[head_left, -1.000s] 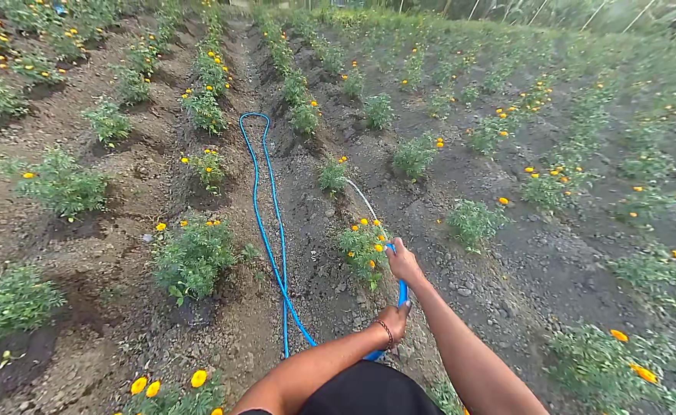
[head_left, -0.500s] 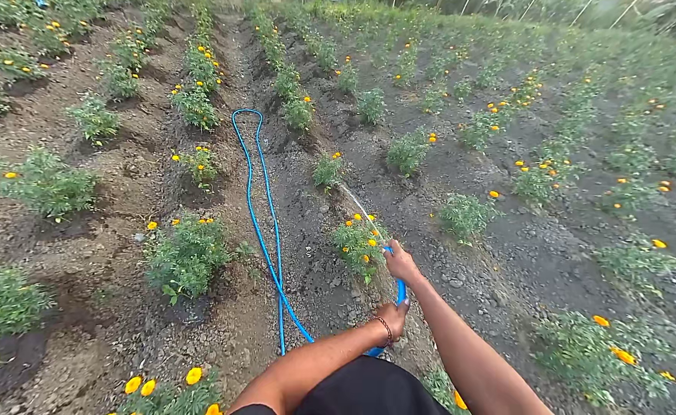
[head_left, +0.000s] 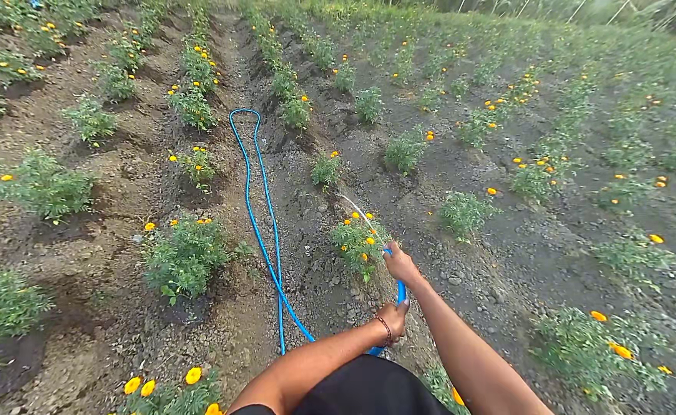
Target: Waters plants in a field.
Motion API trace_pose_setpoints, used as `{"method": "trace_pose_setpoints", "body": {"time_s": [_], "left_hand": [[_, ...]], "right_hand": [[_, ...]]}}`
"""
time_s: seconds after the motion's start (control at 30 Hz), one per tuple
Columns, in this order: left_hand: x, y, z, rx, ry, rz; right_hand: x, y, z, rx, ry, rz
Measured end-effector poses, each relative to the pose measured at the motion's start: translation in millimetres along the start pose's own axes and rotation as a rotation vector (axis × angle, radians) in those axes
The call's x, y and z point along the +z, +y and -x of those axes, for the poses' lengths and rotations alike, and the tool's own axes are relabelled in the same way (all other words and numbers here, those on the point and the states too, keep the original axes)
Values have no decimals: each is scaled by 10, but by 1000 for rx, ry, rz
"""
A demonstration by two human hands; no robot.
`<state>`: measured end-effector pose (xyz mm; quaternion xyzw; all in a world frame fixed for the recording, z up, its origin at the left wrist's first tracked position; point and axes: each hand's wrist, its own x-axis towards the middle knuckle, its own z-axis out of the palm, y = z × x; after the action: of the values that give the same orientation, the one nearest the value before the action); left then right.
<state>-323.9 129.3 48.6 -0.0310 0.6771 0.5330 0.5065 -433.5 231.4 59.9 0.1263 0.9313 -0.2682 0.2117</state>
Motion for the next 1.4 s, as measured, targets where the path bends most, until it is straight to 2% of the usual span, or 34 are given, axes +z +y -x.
{"method": "trace_pose_setpoints", "body": {"time_s": [0.5, 0.9, 1.4], "left_hand": [[41, -53, 25, -6, 8, 70], [-49, -125, 104, 27, 72, 47], [-132, -150, 127, 38, 113, 51]], "right_hand": [[59, 5, 14, -16, -30, 15], [138, -195, 23, -105, -26, 7], [129, -354, 60, -118, 37, -9]]}}
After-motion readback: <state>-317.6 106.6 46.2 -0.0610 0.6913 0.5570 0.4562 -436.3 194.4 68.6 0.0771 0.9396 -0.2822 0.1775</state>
